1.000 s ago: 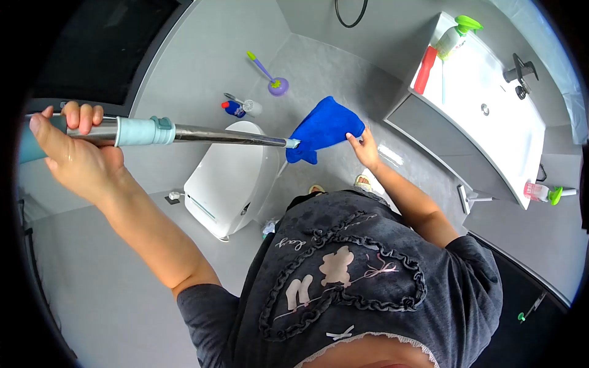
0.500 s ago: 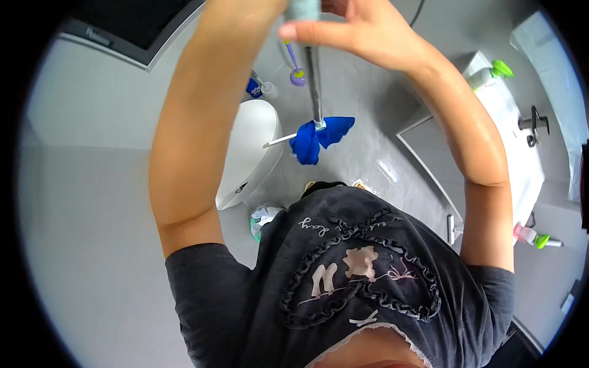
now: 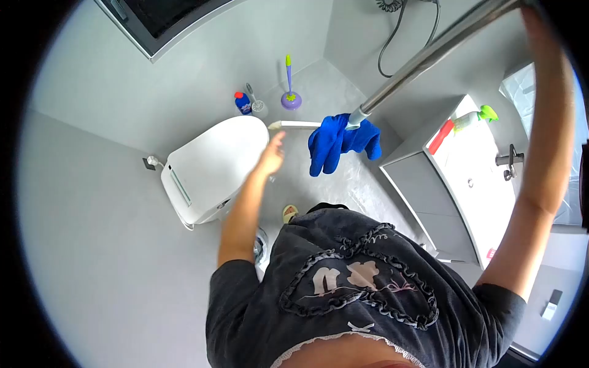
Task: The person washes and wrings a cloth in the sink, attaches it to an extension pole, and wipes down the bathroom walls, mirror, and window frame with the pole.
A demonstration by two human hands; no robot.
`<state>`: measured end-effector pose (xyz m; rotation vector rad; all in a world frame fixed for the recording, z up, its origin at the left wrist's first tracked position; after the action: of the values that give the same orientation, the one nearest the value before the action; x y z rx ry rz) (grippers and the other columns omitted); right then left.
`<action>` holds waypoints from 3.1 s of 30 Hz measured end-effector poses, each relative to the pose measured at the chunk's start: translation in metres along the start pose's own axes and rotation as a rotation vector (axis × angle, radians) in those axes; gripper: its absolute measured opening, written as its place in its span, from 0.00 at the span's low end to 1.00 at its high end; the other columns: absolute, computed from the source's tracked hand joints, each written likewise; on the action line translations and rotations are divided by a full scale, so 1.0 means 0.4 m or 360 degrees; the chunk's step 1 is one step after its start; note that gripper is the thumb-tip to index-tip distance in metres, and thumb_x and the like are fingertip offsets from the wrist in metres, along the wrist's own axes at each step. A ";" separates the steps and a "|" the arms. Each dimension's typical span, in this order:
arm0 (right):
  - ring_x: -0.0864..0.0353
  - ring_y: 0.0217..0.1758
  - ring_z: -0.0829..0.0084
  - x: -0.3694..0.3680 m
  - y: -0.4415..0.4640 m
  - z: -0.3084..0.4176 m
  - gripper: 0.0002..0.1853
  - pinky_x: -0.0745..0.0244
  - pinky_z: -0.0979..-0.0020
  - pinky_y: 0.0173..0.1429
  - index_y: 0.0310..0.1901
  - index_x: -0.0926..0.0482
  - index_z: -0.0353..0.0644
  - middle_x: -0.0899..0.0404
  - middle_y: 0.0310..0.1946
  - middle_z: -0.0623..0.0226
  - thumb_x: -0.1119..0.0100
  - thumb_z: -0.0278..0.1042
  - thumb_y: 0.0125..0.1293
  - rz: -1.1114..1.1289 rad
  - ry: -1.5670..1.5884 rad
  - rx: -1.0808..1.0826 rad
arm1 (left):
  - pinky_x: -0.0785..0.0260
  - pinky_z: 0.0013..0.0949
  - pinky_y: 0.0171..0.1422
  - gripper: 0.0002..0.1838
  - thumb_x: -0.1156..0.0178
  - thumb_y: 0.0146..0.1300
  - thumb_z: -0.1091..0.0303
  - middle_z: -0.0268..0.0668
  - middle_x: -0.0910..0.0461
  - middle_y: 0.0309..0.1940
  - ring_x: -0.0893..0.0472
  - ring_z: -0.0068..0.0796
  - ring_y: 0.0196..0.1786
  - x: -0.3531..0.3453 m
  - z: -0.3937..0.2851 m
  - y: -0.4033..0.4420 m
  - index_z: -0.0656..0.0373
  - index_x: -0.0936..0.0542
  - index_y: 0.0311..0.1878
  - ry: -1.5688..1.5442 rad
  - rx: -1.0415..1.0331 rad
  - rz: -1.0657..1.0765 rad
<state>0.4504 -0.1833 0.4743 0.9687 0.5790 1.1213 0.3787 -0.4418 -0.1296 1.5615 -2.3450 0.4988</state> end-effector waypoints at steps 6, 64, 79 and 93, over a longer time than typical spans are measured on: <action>0.28 0.26 0.80 0.047 0.139 0.163 0.15 0.27 0.78 0.34 0.40 0.33 0.41 0.32 0.23 0.73 0.41 0.42 0.62 0.0060 0.0014 0.0369 | 0.43 0.39 0.68 0.27 0.42 0.59 0.61 0.49 0.34 0.60 0.35 0.44 0.64 -0.249 0.074 0.069 0.63 0.33 0.59 0.0314 -0.0016 0.0382; 0.25 0.26 0.75 0.366 0.197 -0.002 0.16 0.21 0.70 0.36 0.36 0.33 0.40 0.31 0.22 0.70 0.50 0.47 0.67 -0.0698 0.0584 -0.0052 | 0.29 0.34 0.38 0.35 0.50 0.55 0.33 0.40 0.21 0.26 0.23 0.30 0.27 0.483 -0.567 0.287 0.65 0.22 0.27 0.0609 0.0324 -0.0251; 0.23 0.38 0.71 0.417 0.243 -0.031 0.17 0.26 0.66 0.48 0.45 0.26 0.43 0.22 0.34 0.67 0.48 0.49 0.65 -0.1087 0.0193 -0.0268 | 0.55 0.38 0.73 0.37 0.44 0.60 0.69 0.37 0.46 0.70 0.46 0.32 0.71 -0.270 -0.239 -0.012 0.53 0.49 0.71 -0.0884 0.0185 0.1076; 0.27 0.23 0.76 0.185 0.071 0.011 0.13 0.26 0.75 0.31 0.37 0.33 0.43 0.31 0.20 0.71 0.41 0.41 0.61 -0.0574 -0.0473 0.0181 | 0.30 0.38 0.41 0.09 0.42 0.56 0.69 0.39 0.27 0.40 0.25 0.39 0.43 0.121 -0.852 0.021 0.57 0.25 0.40 0.1428 -0.1064 -0.0638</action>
<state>0.4669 -0.1129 0.5068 1.0562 0.5515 0.6158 0.3665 -0.3320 0.1964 1.0946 -1.2794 0.2024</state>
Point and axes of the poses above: each hand's wrist, its own y-axis towards the middle knuckle, its own x-axis out of the back of the hand, z = x × y, the point moved 9 cm from there along y, towards the middle knuckle
